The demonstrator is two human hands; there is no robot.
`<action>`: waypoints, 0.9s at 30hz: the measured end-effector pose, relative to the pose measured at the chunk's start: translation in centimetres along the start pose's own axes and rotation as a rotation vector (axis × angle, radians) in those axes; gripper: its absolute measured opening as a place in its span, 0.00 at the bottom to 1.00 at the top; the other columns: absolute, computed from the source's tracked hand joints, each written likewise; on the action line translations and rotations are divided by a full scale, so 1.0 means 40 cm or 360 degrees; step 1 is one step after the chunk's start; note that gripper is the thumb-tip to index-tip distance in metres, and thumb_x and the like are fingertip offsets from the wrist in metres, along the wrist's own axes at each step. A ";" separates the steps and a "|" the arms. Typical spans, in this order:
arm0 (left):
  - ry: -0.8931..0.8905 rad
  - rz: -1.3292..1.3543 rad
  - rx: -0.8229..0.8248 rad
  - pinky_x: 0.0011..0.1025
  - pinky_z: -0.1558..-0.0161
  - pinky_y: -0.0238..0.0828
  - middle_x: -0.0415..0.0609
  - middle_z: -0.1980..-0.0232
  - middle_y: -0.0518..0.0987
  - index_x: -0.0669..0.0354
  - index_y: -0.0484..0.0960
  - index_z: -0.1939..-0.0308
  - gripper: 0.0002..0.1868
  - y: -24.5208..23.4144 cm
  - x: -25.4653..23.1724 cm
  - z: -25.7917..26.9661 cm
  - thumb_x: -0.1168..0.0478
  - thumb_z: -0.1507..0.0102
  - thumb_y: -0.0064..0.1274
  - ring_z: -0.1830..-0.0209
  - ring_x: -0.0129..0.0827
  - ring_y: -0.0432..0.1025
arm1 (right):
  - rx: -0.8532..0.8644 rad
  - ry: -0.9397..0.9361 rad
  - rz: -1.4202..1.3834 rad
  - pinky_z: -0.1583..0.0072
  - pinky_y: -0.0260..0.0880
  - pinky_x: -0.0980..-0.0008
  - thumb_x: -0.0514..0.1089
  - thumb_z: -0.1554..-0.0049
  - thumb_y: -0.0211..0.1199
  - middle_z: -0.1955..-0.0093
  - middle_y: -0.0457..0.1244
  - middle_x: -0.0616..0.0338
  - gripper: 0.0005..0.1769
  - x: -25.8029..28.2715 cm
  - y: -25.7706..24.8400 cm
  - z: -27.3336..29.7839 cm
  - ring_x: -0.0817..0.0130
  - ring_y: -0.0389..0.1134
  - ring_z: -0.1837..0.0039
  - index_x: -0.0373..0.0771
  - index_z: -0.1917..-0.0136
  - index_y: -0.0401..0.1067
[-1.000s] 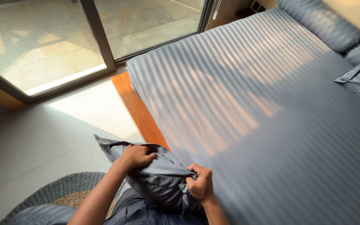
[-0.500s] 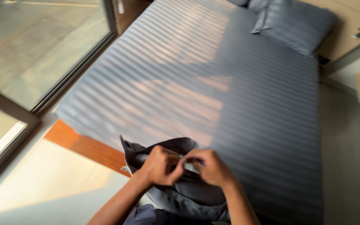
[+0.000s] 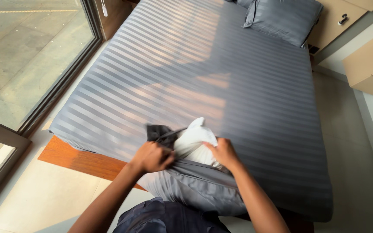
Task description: The person places a pillowcase onto a pillow by hand, adjusting and smoothing the fabric. The person then places the finished pillow on the bed and repeats the process with a second pillow.
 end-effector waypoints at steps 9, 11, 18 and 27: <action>0.0007 0.0127 -0.0332 0.41 0.50 0.72 0.54 0.51 0.79 0.57 0.78 0.52 0.16 0.138 -0.061 -0.017 0.52 0.38 0.56 0.50 0.49 0.75 | -0.0047 -0.0051 -0.0057 0.51 0.73 0.61 0.54 0.45 0.68 0.57 0.73 0.47 0.20 0.035 -0.033 -0.041 0.57 0.76 0.54 0.36 0.48 0.78; 0.0323 -0.0085 -0.0586 0.44 0.41 0.65 0.57 0.46 0.77 0.60 0.77 0.47 0.24 0.066 -0.148 -0.093 0.50 0.41 0.57 0.44 0.51 0.72 | 0.0070 -0.0028 -0.0161 0.49 0.74 0.62 0.56 0.46 0.69 0.55 0.74 0.50 0.22 0.042 -0.038 -0.056 0.60 0.78 0.53 0.37 0.48 0.78; 0.0103 -0.0637 0.0081 0.49 0.27 0.50 0.54 0.44 0.79 0.57 0.76 0.40 0.31 0.171 -0.072 -0.291 0.36 0.32 0.42 0.38 0.46 0.71 | 0.0042 -0.0031 -0.0043 0.43 0.70 0.58 0.56 0.44 0.65 0.43 0.70 0.45 0.27 0.002 -0.076 0.033 0.54 0.71 0.42 0.36 0.38 0.72; -0.0691 -0.0514 -0.0011 0.38 0.34 0.67 0.51 0.41 0.81 0.46 0.81 0.40 0.21 0.063 0.120 -0.195 0.44 0.29 0.41 0.41 0.42 0.76 | -0.0624 -0.0289 0.0303 0.58 0.66 0.55 0.53 0.42 0.64 0.70 0.64 0.48 0.21 -0.103 -0.146 0.180 0.52 0.67 0.63 0.34 0.67 0.70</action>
Point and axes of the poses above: each hand's wrist, its own z-axis away from the middle knuckle, its own y-axis out of the palm, x = y × z, the point moved 5 cm from there along -z, towards the middle knuckle
